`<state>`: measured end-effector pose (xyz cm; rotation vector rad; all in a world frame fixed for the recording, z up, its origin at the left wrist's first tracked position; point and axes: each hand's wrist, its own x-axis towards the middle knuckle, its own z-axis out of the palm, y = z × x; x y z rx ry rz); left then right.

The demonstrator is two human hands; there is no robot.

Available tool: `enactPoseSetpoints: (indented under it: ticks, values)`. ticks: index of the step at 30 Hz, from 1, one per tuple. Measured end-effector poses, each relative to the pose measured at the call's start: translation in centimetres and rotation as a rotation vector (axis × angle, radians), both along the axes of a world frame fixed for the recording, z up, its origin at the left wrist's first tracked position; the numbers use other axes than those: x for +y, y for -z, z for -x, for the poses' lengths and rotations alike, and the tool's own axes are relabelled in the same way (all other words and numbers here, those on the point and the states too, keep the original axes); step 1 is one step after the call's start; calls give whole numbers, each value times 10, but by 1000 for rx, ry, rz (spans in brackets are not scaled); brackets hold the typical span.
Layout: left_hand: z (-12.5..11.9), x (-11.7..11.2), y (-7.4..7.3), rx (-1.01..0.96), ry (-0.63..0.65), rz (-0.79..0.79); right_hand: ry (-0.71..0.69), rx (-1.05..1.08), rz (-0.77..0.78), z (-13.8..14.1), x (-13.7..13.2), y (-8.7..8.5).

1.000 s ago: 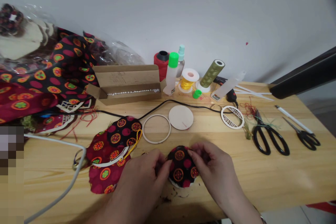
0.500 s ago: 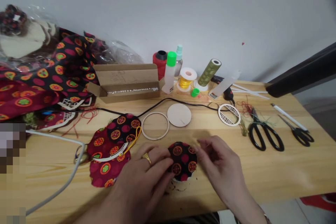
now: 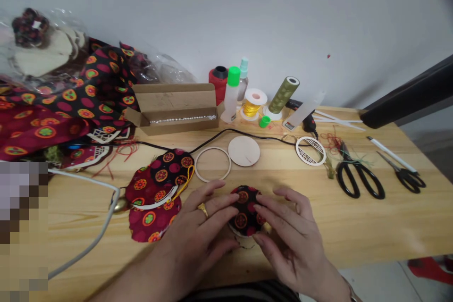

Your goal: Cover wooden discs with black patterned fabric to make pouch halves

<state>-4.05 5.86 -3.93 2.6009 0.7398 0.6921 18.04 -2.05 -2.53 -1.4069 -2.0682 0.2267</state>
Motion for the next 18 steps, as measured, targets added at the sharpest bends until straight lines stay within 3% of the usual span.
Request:
enactPoseSetpoints:
  ticks: [11,18]
  values:
    - [-3,2,0,-50,14,-8,-8,-11,64,0,3,-1]
    - [-2,1,-2,-30,-30,42,-2,-138,229,2,5,-3]
